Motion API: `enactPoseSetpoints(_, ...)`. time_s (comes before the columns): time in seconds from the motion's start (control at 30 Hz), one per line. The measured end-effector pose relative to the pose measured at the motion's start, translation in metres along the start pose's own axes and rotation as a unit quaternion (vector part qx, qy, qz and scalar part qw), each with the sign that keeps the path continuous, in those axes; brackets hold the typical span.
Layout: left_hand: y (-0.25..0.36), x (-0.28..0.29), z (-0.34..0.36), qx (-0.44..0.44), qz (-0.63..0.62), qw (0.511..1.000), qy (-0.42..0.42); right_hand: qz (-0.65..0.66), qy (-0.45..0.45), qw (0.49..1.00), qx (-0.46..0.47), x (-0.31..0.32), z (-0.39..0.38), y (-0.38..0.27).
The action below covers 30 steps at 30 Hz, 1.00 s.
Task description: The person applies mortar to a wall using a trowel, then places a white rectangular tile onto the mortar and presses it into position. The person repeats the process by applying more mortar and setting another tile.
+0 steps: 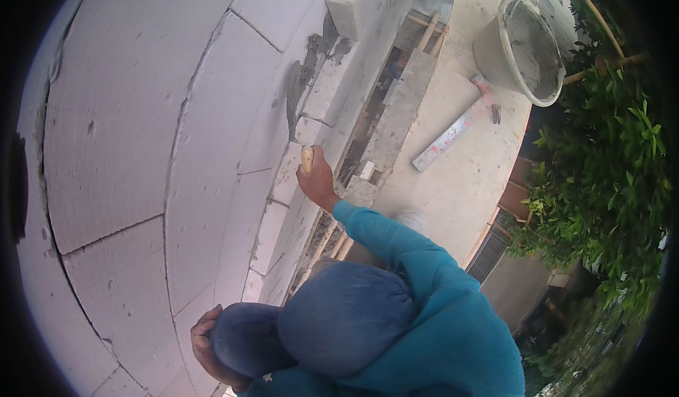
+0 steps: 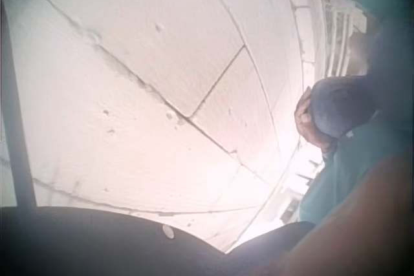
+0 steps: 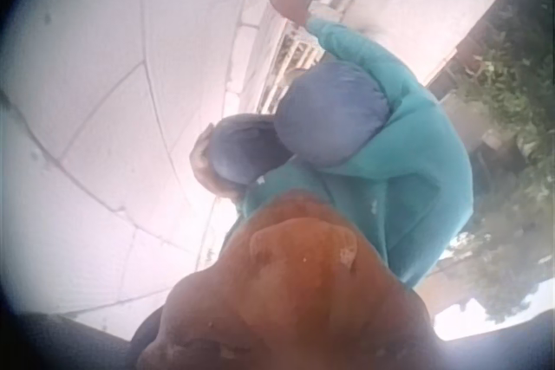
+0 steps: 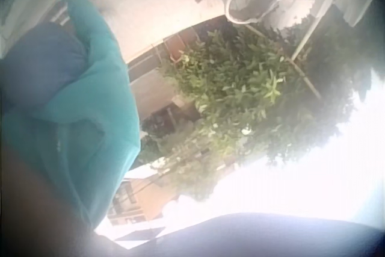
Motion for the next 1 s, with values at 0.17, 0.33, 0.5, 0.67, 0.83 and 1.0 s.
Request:
enactPoseSetpoints(0.17, 0.012, 0.008, -0.01, -0.195, 0.072, 0.977, -0.047, 0.213, -0.018, 0.961, -0.174, 0.002, 0.094, 0.032)
enactPoseSetpoints(0.33, 0.017, 0.016, -0.012, -0.146, 0.079, 0.984, -0.061, 0.198, -0.004, 0.967, -0.162, -0.003, 0.143, 0.034)
enactPoseSetpoints(0.5, 0.025, 0.015, -0.015, -0.147, 0.126, 0.978, -0.077, 0.095, 0.006, 0.994, -0.057, 0.002, 0.113, -0.004)
enactPoseSetpoints(0.67, 0.007, 0.014, -0.012, -0.182, 0.007, 0.98, -0.084, 0.135, -0.012, 0.991, -0.004, -0.008, 0.062, 0.004)
enactPoseSetpoints(0.83, 0.005, 0.033, -0.016, -0.156, 0.0, 0.985, -0.068, 0.225, -0.049, 0.967, -0.109, -0.039, -0.003, 0.005)
enactPoseSetpoints(1.0, -0.001, 0.037, -0.017, -0.06, -0.044, 0.997, -0.023, 0.137, -0.008, 0.99, -0.035, -0.072, -0.015, -0.03)
Point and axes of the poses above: each hand's wrist, its own z-axis towards the middle knuckle, its own x-axis out of the back of the hand, y = z × x, the point moved 7 cm from there along z, towards the middle knuckle, and after that the axes turned 8 degrees about -z, right-handed, at the moved point
